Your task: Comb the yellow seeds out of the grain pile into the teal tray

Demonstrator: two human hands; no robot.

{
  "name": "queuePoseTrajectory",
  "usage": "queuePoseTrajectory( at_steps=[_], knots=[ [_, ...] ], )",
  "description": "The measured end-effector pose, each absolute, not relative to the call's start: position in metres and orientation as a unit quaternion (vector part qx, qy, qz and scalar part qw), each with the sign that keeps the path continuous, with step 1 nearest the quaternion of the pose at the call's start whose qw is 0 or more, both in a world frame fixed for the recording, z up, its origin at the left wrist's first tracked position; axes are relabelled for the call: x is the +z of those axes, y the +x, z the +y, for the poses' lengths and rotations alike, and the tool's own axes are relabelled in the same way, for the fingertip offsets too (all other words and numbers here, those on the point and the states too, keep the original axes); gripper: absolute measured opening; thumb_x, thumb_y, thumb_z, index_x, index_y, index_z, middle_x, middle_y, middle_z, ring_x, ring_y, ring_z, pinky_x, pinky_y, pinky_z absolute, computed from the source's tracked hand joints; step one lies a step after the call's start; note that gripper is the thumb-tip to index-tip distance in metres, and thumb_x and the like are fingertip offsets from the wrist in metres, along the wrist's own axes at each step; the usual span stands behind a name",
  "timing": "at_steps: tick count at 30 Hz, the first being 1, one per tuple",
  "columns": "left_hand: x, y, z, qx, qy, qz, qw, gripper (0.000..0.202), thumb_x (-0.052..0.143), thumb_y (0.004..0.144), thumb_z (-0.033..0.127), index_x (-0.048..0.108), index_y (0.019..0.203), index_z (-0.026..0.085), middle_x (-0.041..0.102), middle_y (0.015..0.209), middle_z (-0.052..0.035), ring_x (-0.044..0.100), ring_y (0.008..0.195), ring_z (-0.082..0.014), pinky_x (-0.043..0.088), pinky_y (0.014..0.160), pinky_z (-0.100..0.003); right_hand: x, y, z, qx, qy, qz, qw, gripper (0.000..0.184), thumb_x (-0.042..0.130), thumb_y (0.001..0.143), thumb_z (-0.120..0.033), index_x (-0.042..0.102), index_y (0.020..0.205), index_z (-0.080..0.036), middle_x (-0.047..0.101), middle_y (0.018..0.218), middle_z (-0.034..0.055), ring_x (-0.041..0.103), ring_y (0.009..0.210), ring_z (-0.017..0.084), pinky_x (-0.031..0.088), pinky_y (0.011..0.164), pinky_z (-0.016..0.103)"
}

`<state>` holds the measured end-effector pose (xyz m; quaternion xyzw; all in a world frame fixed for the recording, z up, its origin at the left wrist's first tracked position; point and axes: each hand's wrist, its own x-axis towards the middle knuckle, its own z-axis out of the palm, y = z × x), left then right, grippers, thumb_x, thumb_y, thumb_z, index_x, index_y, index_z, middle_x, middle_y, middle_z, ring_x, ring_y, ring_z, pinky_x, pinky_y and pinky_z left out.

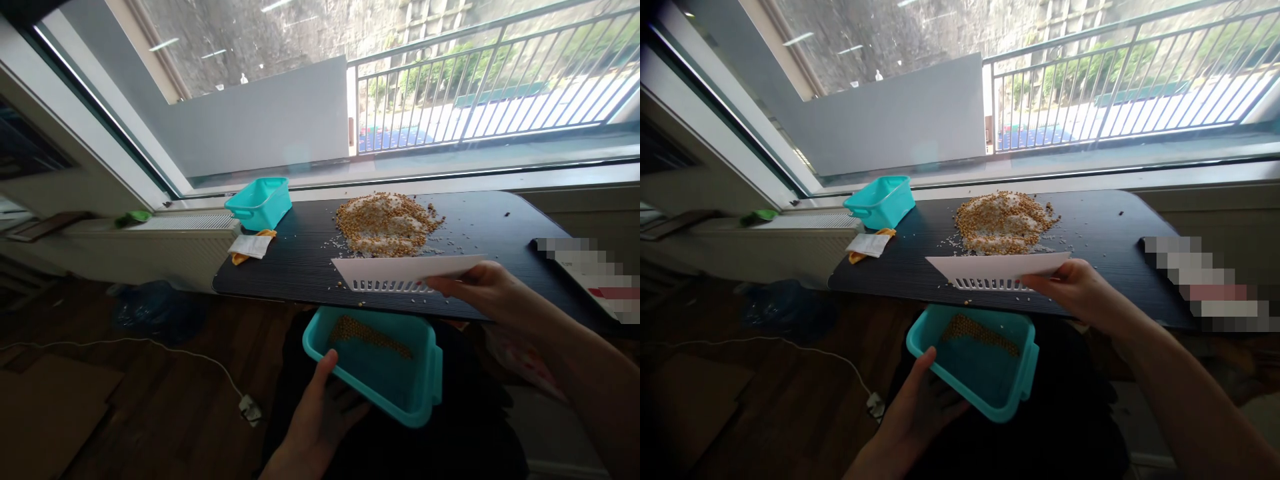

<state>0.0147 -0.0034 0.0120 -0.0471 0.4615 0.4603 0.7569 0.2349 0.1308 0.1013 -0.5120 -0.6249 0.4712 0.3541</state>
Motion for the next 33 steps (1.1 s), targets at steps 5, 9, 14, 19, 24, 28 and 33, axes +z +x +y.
queuePoseTrajectory(
  at_steps=[5, 9, 14, 19, 24, 28, 33],
  knots=[
    [0.014, 0.017, -0.003, 0.457, -0.04, 0.467, 0.756, 0.061, 0.055, 0.079, 0.049, 0.043, 0.129, 0.015, 0.06, 0.121, -0.0165, 0.06, 0.106, -0.0305, 0.044, 0.093, -0.044, 0.092, 0.241, 0.123, 0.47, -0.517, -0.618, 0.36, 0.033, 0.077, 0.048, -0.047, 0.074, 0.064, -0.018, 0.07, 0.07, 0.0042, 0.057, 0.063, 0.016, 0.048, 0.063, 0.029],
    [0.014, 0.018, -0.003, 0.454, -0.044, 0.468, 0.757, 0.062, 0.055, 0.079, 0.05, 0.043, 0.129, 0.015, 0.059, 0.121, -0.0163, 0.06, 0.106, -0.0301, 0.044, 0.093, -0.044, 0.094, 0.241, 0.119, 0.478, -0.508, -0.624, 0.352, 0.033, 0.077, 0.048, -0.048, 0.074, 0.063, -0.019, 0.07, 0.067, 0.0033, 0.058, 0.061, 0.016, 0.05, 0.066, 0.031],
    [0.016, 0.018, -0.003, 0.457, -0.036, 0.468, 0.756, 0.061, 0.055, 0.079, 0.049, 0.044, 0.128, 0.015, 0.06, 0.121, -0.0163, 0.06, 0.106, -0.0304, 0.044, 0.093, -0.044, 0.096, 0.241, 0.121, 0.468, -0.51, -0.629, 0.356, 0.034, 0.076, 0.049, -0.047, 0.074, 0.065, -0.018, 0.07, 0.068, 0.0039, 0.058, 0.062, 0.017, 0.049, 0.063, 0.03],
    [0.013, 0.018, -0.003, 0.456, -0.042, 0.473, 0.753, 0.06, 0.055, 0.079, 0.049, 0.045, 0.127, 0.015, 0.06, 0.12, -0.0159, 0.06, 0.105, -0.0301, 0.045, 0.092, -0.043, 0.09, 0.23, 0.129, 0.444, -0.53, -0.625, 0.363, 0.038, 0.073, 0.053, -0.048, 0.073, 0.069, -0.014, 0.07, 0.068, 0.0052, 0.058, 0.061, 0.017, 0.047, 0.061, 0.031],
    [0.009, 0.017, -0.003, 0.451, -0.038, 0.464, 0.761, 0.059, 0.054, 0.08, 0.049, 0.046, 0.126, 0.013, 0.059, 0.121, -0.0166, 0.06, 0.106, -0.03, 0.044, 0.093, -0.043, 0.084, 0.211, 0.144, 0.41, -0.496, -0.662, 0.385, 0.035, 0.071, 0.056, -0.048, 0.074, 0.073, -0.016, 0.07, 0.068, 0.0025, 0.06, 0.064, 0.018, 0.049, 0.063, 0.031],
    [0.01, 0.016, -0.004, 0.457, -0.04, 0.461, 0.76, 0.06, 0.054, 0.079, 0.049, 0.045, 0.127, 0.013, 0.059, 0.121, -0.0172, 0.06, 0.105, -0.03, 0.044, 0.093, -0.043, 0.08, 0.208, 0.154, 0.396, -0.487, -0.69, 0.361, 0.029, 0.07, 0.06, -0.047, 0.075, 0.074, -0.022, 0.07, 0.069, -0.0013, 0.062, 0.066, 0.018, 0.049, 0.062, 0.027],
    [0.01, 0.011, -0.006, 0.464, -0.042, 0.457, 0.758, 0.06, 0.054, 0.08, 0.049, 0.044, 0.128, 0.014, 0.058, 0.122, -0.0174, 0.06, 0.105, -0.03, 0.044, 0.093, -0.044, 0.079, 0.212, 0.155, 0.398, -0.482, -0.7, 0.344, 0.033, 0.069, 0.062, -0.048, 0.074, 0.078, -0.019, 0.071, 0.072, 0.0009, 0.061, 0.065, 0.018, 0.048, 0.062, 0.028]
  ],
)
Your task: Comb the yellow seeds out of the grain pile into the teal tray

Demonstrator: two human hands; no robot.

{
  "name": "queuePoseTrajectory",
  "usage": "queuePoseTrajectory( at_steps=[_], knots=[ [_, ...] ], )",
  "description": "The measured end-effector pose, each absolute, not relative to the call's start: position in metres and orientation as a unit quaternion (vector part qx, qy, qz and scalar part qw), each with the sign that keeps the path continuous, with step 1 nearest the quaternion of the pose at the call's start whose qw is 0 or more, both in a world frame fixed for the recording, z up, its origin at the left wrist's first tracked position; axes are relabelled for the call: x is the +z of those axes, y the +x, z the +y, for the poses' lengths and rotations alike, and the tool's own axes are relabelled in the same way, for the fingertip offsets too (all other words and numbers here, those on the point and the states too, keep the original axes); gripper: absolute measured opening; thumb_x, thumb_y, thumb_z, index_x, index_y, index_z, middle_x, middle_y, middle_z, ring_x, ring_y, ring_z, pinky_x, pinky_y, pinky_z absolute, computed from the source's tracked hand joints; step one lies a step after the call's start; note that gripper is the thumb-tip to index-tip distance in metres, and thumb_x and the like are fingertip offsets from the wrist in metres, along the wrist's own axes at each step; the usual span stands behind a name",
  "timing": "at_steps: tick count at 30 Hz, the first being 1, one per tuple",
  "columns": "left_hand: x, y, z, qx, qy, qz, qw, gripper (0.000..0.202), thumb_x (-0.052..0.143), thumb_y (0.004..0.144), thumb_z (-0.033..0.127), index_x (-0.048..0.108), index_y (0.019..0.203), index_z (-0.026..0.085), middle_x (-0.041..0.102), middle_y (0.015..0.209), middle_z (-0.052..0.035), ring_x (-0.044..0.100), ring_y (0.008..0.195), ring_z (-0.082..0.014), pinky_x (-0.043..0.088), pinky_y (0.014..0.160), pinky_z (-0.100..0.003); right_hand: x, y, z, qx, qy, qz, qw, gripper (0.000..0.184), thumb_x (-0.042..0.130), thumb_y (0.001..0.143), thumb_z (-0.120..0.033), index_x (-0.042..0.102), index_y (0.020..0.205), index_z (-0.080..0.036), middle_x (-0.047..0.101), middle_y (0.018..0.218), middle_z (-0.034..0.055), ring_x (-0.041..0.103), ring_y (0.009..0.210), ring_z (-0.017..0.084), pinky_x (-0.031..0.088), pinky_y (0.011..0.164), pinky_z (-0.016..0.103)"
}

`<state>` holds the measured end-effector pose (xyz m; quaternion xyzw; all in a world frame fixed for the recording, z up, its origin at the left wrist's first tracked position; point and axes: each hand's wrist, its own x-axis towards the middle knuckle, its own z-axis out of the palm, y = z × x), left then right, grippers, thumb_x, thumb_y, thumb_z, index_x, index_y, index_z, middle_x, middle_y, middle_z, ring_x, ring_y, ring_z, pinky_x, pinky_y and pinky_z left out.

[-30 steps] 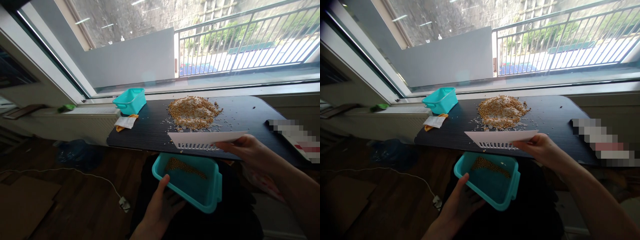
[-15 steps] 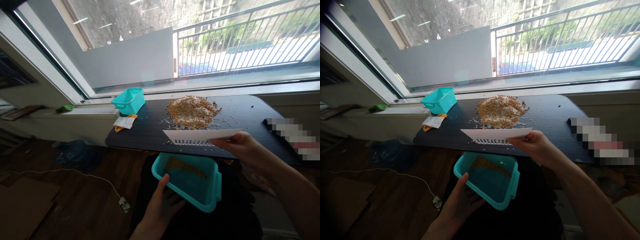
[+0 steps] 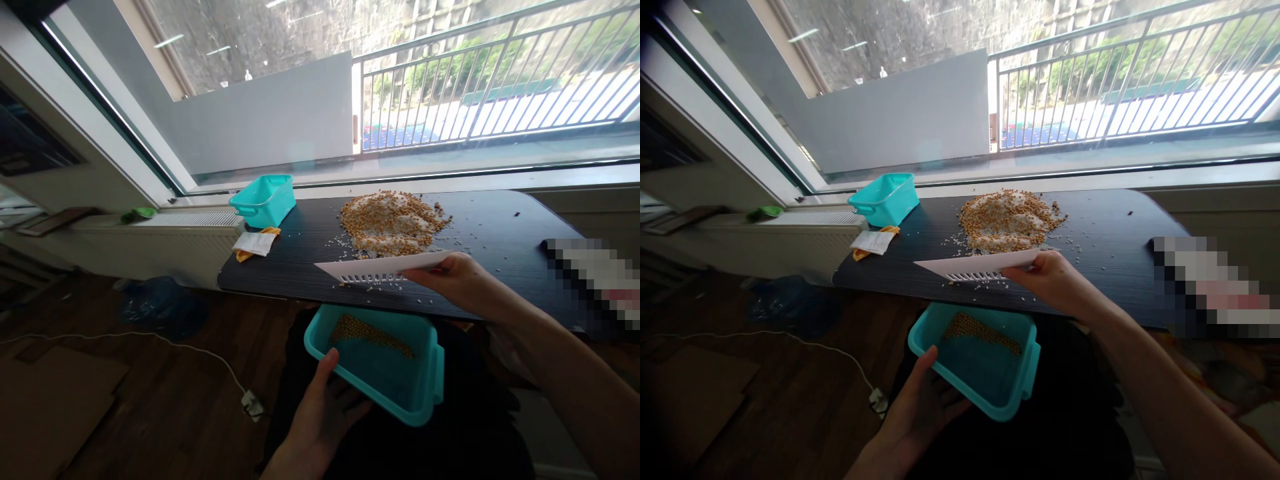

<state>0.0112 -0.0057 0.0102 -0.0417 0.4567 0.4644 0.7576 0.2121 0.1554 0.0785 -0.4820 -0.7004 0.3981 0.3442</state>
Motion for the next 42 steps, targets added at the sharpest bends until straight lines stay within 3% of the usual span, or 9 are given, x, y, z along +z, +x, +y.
queuePoseTrajectory(
  at_steps=[7, 13, 20, 29, 33, 37, 42],
  knots=[
    [0.011, 0.003, -0.005, 0.476, -0.052, 0.472, 0.74, 0.062, 0.053, 0.08, 0.05, 0.041, 0.13, 0.016, 0.057, 0.124, -0.0165, 0.06, 0.106, -0.03, 0.044, 0.093, -0.044, 0.082, 0.208, 0.151, 0.405, -0.494, -0.699, 0.322, 0.03, 0.069, 0.058, -0.048, 0.073, 0.068, -0.02, 0.067, 0.06, -0.0006, 0.057, 0.058, 0.017, 0.046, 0.055, 0.027],
    [0.014, 0.002, -0.003, 0.482, -0.065, 0.483, 0.728, 0.062, 0.055, 0.079, 0.049, 0.043, 0.129, 0.015, 0.058, 0.122, -0.0161, 0.059, 0.106, -0.0308, 0.045, 0.092, -0.044, 0.089, 0.208, 0.145, 0.433, -0.47, -0.689, 0.341, 0.034, 0.071, 0.055, -0.048, 0.074, 0.07, -0.018, 0.069, 0.066, 0.0019, 0.058, 0.061, 0.017, 0.048, 0.06, 0.029],
    [0.011, 0.002, -0.004, 0.479, -0.071, 0.485, 0.728, 0.061, 0.055, 0.079, 0.049, 0.043, 0.129, 0.016, 0.059, 0.121, -0.0158, 0.059, 0.106, -0.03, 0.044, 0.092, -0.045, 0.089, 0.209, 0.134, 0.466, -0.45, -0.703, 0.295, 0.039, 0.068, 0.06, -0.051, 0.075, 0.074, -0.015, 0.069, 0.072, 0.0049, 0.058, 0.068, 0.019, 0.049, 0.06, 0.029],
    [-0.001, 0.014, -0.006, 0.447, -0.073, 0.461, 0.763, 0.071, 0.053, 0.077, 0.056, 0.039, 0.131, 0.013, 0.059, 0.119, -0.0183, 0.057, 0.11, -0.0324, 0.044, 0.092, -0.045, 0.099, 0.263, 0.168, 0.372, -0.565, -0.539, 0.501, 0.022, 0.078, 0.051, -0.039, 0.071, 0.059, -0.019, 0.069, 0.066, 0.004, 0.059, 0.064, 0.017, 0.046, 0.066, 0.031],
    [-0.003, 0.017, 0.002, 0.435, -0.033, 0.477, 0.763, 0.072, 0.052, 0.078, 0.056, 0.04, 0.132, 0.01, 0.063, 0.111, -0.02, 0.055, 0.112, -0.0369, 0.041, 0.096, -0.055, 0.095, 0.281, 0.19, 0.384, -0.56, -0.532, 0.506, 0.016, 0.077, 0.056, -0.033, 0.072, 0.061, -0.019, 0.07, 0.065, 0.0028, 0.059, 0.065, 0.016, 0.044, 0.069, 0.029],
    [0.0, 0.02, 0.01, 0.445, 0.006, 0.472, 0.761, 0.073, 0.058, 0.076, 0.051, 0.035, 0.137, 0.017, 0.065, 0.11, -0.0157, 0.053, 0.114, -0.0384, 0.041, 0.097, -0.056, 0.087, 0.285, 0.199, 0.423, -0.534, -0.549, 0.485, 0.017, 0.075, 0.058, -0.03, 0.075, 0.071, -0.02, 0.072, 0.074, 0.0023, 0.061, 0.072, 0.016, 0.045, 0.076, 0.028],
    [0.001, 0.027, 0.002, 0.427, 0.015, 0.472, 0.771, 0.072, 0.057, 0.073, 0.056, 0.034, 0.137, 0.029, 0.063, 0.118, -0.0114, 0.047, 0.119, -0.04, 0.043, 0.094, -0.056, 0.081, 0.284, 0.199, 0.444, -0.521, -0.562, 0.465, 0.018, 0.075, 0.059, -0.03, 0.075, 0.073, -0.02, 0.073, 0.075, 0.0022, 0.062, 0.072, 0.014, 0.046, 0.076, 0.026]
  ],
)
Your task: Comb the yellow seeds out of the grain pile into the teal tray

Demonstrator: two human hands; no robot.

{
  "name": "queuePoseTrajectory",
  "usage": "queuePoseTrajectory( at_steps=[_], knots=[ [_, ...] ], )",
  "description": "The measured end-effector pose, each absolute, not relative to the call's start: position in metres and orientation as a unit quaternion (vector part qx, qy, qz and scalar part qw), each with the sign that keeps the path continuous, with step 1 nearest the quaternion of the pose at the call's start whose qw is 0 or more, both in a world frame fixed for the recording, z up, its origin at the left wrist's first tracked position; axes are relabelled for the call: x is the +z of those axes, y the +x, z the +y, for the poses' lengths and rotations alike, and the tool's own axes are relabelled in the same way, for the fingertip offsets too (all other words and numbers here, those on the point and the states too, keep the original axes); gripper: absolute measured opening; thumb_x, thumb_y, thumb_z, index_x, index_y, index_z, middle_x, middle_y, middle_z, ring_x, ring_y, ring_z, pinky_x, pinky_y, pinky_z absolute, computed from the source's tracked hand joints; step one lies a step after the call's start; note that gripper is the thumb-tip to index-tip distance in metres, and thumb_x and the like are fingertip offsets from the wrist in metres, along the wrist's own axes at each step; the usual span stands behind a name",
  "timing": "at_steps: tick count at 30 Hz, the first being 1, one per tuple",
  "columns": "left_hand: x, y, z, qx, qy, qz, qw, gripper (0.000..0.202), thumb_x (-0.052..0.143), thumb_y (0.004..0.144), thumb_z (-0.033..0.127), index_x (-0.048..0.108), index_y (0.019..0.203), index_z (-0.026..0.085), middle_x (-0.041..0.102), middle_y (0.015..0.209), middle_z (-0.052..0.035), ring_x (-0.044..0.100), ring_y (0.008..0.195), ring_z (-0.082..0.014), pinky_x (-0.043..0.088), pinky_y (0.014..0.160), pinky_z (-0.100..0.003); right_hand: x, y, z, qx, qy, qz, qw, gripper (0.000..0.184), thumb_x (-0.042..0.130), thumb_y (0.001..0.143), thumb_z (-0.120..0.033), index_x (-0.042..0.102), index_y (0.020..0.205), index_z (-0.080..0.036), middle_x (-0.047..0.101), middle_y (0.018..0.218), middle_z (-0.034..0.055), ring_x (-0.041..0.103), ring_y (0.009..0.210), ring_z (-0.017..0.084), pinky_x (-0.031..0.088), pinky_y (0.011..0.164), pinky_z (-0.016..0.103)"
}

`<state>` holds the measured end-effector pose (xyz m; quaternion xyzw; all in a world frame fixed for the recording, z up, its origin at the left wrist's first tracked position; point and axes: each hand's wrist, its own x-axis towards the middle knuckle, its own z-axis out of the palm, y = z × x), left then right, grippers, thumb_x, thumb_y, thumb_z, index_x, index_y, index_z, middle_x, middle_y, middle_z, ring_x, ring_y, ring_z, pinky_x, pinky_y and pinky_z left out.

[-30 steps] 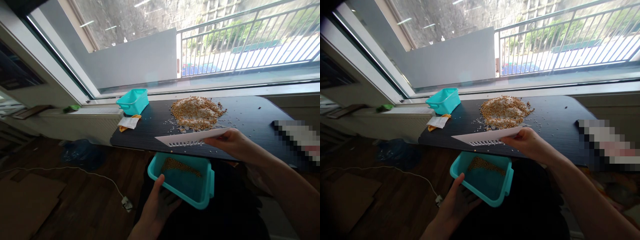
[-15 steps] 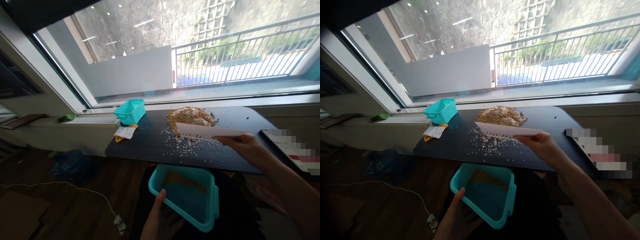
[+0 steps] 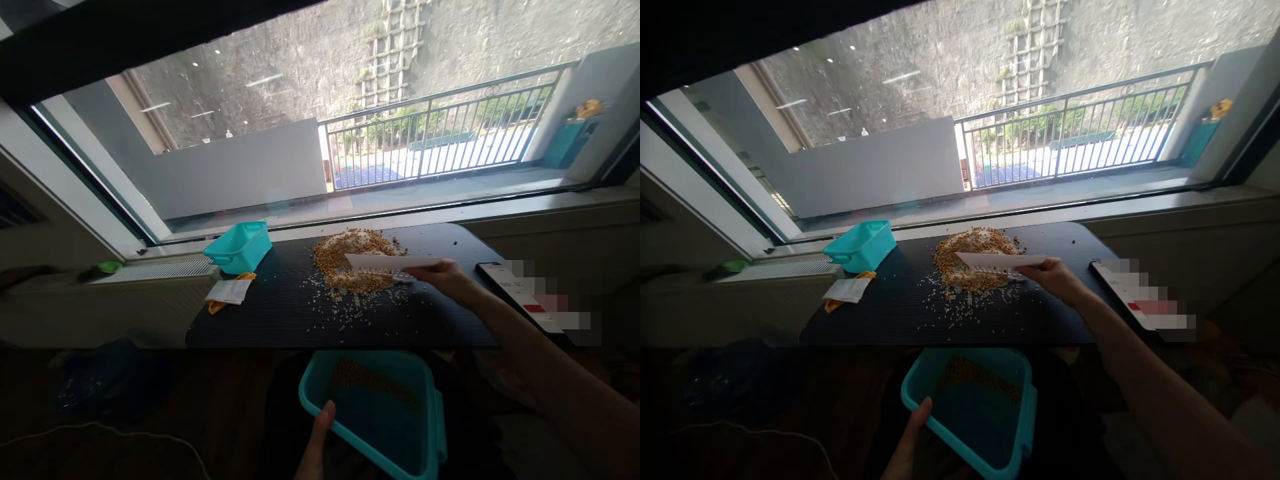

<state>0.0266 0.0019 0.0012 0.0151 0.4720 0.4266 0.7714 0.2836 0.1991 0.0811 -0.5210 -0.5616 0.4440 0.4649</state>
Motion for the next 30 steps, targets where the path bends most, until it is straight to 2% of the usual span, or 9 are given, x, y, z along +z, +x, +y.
queuePoseTrajectory(
  at_steps=[2, 7, 14, 20, 25, 30],
  knots=[
    [0.002, 0.029, -0.001, 0.421, 0.014, 0.471, 0.775, 0.071, 0.056, 0.074, 0.056, 0.036, 0.136, 0.027, 0.062, 0.118, -0.012, 0.047, 0.119, -0.04, 0.043, 0.094, -0.056, 0.078, 0.284, 0.199, 0.446, -0.52, -0.566, 0.458, 0.021, 0.076, 0.057, -0.033, 0.075, 0.072, -0.019, 0.073, 0.075, 0.003, 0.062, 0.072, 0.015, 0.047, 0.076, 0.027],
    [0.005, 0.033, 0.002, 0.407, -0.006, 0.461, 0.789, 0.073, 0.053, 0.077, 0.053, 0.038, 0.135, 0.011, 0.063, 0.113, -0.02, 0.052, 0.114, -0.0406, 0.039, 0.096, -0.059, 0.069, 0.284, 0.201, 0.432, -0.528, -0.578, 0.448, 0.037, 0.078, 0.051, -0.043, 0.075, 0.076, -0.015, 0.073, 0.079, 0.0061, 0.064, 0.075, 0.019, 0.049, 0.078, 0.034],
    [0.009, 0.037, -0.001, 0.405, -0.036, 0.456, 0.792, 0.074, 0.055, 0.076, 0.053, 0.035, 0.137, 0.016, 0.065, 0.111, -0.0162, 0.053, 0.115, -0.0358, 0.041, 0.099, -0.046, 0.068, 0.279, 0.195, 0.434, -0.533, -0.585, 0.429, 0.041, 0.078, 0.052, -0.045, 0.074, 0.08, -0.016, 0.074, 0.081, 0.0052, 0.066, 0.078, 0.02, 0.049, 0.083, 0.035],
    [0.008, 0.037, -0.002, 0.411, -0.046, 0.458, 0.787, 0.071, 0.054, 0.076, 0.054, 0.036, 0.136, 0.02, 0.062, 0.117, -0.015, 0.052, 0.115, -0.0359, 0.041, 0.098, -0.047, 0.068, 0.276, 0.19, 0.431, -0.529, -0.598, 0.42, 0.042, 0.077, 0.053, -0.047, 0.074, 0.08, -0.015, 0.074, 0.081, 0.005, 0.066, 0.078, 0.021, 0.05, 0.081, 0.035],
    [0.007, 0.04, -0.002, 0.414, -0.077, 0.463, 0.78, 0.069, 0.054, 0.078, 0.052, 0.038, 0.133, 0.013, 0.064, 0.114, -0.0162, 0.057, 0.11, -0.0344, 0.043, 0.096, -0.047, 0.062, 0.275, 0.189, 0.433, -0.51, -0.609, 0.426, 0.045, 0.077, 0.05, -0.05, 0.075, 0.078, -0.016, 0.074, 0.078, 0.005, 0.066, 0.075, 0.022, 0.051, 0.076, 0.034],
    [0.006, 0.04, -0.003, 0.418, -0.081, 0.463, 0.777, 0.065, 0.056, 0.077, 0.05, 0.043, 0.13, 0.015, 0.065, 0.111, -0.0144, 0.058, 0.108, -0.0329, 0.045, 0.094, -0.046, 0.062, 0.274, 0.185, 0.44, -0.509, -0.609, 0.42, 0.038, 0.078, 0.051, -0.048, 0.075, 0.076, -0.019, 0.074, 0.077, 0.0029, 0.066, 0.073, 0.021, 0.051, 0.076, 0.033]
  ],
)
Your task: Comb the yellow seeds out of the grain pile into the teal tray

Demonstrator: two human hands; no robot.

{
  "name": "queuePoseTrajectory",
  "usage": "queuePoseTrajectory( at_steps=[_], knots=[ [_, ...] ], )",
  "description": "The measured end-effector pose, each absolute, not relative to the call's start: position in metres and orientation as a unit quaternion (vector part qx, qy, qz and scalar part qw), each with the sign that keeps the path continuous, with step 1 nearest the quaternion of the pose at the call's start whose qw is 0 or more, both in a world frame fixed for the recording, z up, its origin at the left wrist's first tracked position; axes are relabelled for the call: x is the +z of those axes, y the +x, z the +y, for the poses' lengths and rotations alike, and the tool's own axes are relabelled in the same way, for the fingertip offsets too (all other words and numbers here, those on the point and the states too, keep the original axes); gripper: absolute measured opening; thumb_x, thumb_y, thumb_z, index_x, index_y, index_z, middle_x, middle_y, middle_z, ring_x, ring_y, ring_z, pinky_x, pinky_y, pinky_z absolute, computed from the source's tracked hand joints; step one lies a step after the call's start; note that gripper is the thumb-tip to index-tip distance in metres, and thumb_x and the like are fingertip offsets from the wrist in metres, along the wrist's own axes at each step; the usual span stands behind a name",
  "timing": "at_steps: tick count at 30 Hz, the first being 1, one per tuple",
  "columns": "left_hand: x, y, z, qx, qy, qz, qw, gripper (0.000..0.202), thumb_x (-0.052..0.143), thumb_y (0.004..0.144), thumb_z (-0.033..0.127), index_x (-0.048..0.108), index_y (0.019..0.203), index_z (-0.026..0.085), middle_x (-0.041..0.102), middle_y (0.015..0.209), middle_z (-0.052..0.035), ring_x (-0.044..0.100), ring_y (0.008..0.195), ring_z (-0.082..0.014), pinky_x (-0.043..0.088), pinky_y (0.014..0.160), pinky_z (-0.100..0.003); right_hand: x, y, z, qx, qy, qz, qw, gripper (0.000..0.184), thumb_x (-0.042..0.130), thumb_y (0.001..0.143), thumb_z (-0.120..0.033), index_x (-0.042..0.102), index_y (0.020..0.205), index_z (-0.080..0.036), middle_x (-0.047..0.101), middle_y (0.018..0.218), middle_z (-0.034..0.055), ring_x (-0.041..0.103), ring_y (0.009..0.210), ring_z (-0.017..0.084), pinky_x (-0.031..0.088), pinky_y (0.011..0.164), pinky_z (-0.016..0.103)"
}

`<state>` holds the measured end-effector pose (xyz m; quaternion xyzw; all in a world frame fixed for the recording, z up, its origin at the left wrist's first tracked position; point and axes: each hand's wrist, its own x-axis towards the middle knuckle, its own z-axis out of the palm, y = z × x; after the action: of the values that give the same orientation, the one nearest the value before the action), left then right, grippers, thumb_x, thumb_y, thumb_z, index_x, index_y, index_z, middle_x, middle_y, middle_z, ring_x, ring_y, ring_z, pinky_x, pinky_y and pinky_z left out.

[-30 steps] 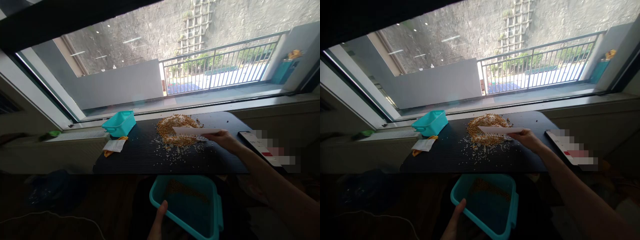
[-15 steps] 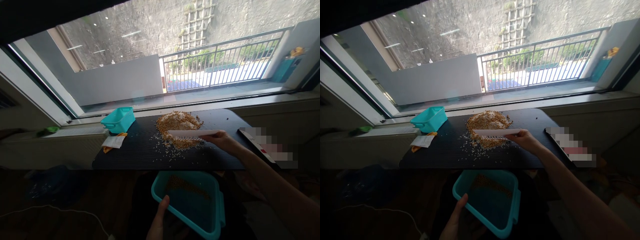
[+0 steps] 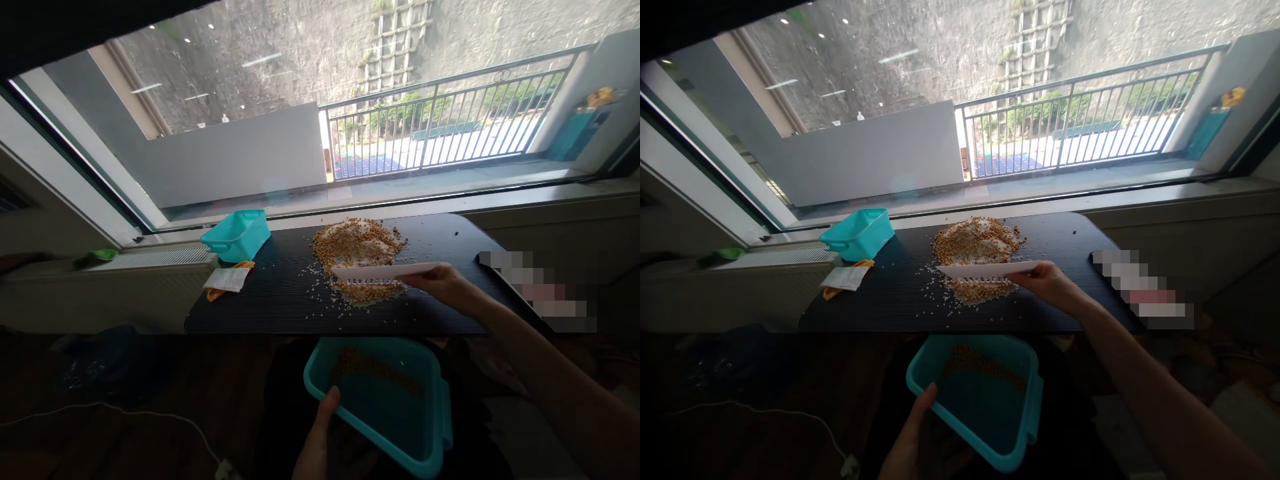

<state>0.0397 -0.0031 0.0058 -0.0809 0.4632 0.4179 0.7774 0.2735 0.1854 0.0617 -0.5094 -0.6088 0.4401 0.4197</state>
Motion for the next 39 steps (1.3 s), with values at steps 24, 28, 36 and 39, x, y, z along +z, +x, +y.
queuePoseTrajectory(
  at_steps=[24, 28, 36, 39],
  knots=[
    [0.001, 0.076, -0.014, 0.401, -0.008, 0.416, 0.816, 0.067, 0.061, 0.073, 0.052, 0.047, 0.125, 0.012, 0.057, 0.123, -0.0176, 0.057, 0.109, -0.0307, 0.043, 0.092, -0.042, 0.035, 0.283, 0.172, 0.469, -0.45, -0.346, 0.677, 0.023, 0.083, 0.048, -0.029, 0.069, 0.066, -0.022, 0.069, 0.071, -0.0028, 0.062, 0.067, 0.011, 0.047, 0.056, 0.02],
    [-0.004, 0.079, -0.016, 0.396, 0.001, 0.413, 0.82, 0.068, 0.06, 0.072, 0.054, 0.047, 0.124, 0.012, 0.058, 0.121, -0.0177, 0.058, 0.106, -0.0308, 0.045, 0.09, -0.043, 0.033, 0.284, 0.174, 0.462, -0.458, -0.361, 0.668, 0.024, 0.083, 0.048, -0.031, 0.069, 0.066, -0.023, 0.07, 0.071, -0.0025, 0.062, 0.065, 0.012, 0.047, 0.055, 0.022],
    [-0.003, 0.072, -0.018, 0.427, 0.017, 0.404, 0.809, 0.068, 0.061, 0.073, 0.051, 0.046, 0.125, 0.01, 0.058, 0.121, -0.0184, 0.059, 0.106, -0.031, 0.044, 0.091, -0.044, 0.033, 0.284, 0.173, 0.439, -0.471, -0.399, 0.653, 0.025, 0.081, 0.049, -0.034, 0.069, 0.067, -0.023, 0.069, 0.073, -0.0021, 0.06, 0.064, 0.011, 0.047, 0.054, 0.021],
    [0.001, 0.064, -0.018, 0.425, 0.014, 0.397, 0.813, 0.067, 0.056, 0.076, 0.053, 0.046, 0.125, 0.009, 0.058, 0.122, -0.0184, 0.057, 0.108, -0.0303, 0.043, 0.093, -0.042, 0.034, 0.283, 0.172, 0.424, -0.476, -0.421, 0.645, 0.026, 0.081, 0.049, -0.036, 0.069, 0.068, -0.022, 0.069, 0.072, -0.0008, 0.06, 0.062, 0.012, 0.047, 0.053, 0.022]
  ],
)
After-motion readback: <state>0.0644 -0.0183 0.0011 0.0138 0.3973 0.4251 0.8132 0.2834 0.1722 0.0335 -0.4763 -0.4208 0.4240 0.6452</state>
